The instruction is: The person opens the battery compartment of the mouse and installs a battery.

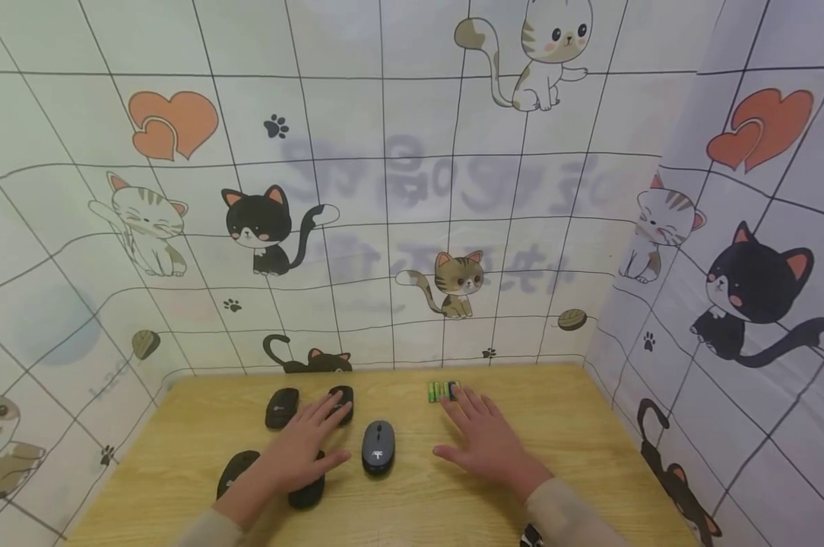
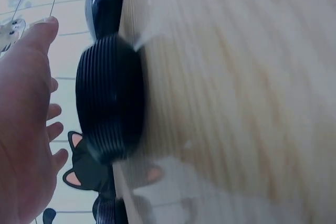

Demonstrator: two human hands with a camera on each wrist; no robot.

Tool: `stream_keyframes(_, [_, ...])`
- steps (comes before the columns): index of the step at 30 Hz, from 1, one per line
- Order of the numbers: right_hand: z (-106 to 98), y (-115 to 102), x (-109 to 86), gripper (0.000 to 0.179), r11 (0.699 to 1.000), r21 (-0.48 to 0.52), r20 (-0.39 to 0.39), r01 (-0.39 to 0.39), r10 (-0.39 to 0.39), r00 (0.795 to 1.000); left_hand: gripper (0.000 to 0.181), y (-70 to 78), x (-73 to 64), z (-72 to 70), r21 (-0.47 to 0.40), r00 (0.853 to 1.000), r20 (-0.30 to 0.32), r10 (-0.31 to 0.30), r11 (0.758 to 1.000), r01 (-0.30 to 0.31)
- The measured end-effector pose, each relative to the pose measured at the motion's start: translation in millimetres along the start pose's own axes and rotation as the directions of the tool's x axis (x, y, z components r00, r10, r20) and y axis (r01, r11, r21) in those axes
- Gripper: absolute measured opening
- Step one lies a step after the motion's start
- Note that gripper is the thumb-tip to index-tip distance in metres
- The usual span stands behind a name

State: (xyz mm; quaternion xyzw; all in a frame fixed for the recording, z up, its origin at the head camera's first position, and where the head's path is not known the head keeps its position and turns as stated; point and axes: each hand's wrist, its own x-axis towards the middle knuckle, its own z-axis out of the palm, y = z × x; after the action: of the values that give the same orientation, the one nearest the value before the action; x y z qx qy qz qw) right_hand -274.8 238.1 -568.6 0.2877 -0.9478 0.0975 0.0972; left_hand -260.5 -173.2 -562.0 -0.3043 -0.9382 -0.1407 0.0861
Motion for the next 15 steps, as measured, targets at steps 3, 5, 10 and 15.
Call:
stream_keyframes(3, [3.4,-6.1,4.0,0.094,1.0,0.009,0.02,0.01,-0.01,1.0,0.083,4.6,3.6,4.1,-0.013,1.0,0.007,0.017,1.0,-0.017])
stream_keyframes(5, [4.9,-10.9,6.3,0.093,0.999,0.03,0.029,0.021,-0.021,0.999,0.084,7.1,5.9,6.8,-0.025,1.0,0.016,0.025,0.999,-0.024])
stream_keyframes(10, [8.7,-23.3,11.5,0.093,0.996,0.07,0.036,0.052,-0.055,0.998,0.091,13.7,13.6,11.7,-0.07,0.998,0.063,0.01,0.998,-0.005])
stream_keyframes(15, [15.3,-34.2,15.6,0.093,0.991,0.114,0.06,0.065,-0.072,0.996,0.097,20.0,20.4,13.5,-0.12,0.995,0.102,0.003,0.993,0.009])
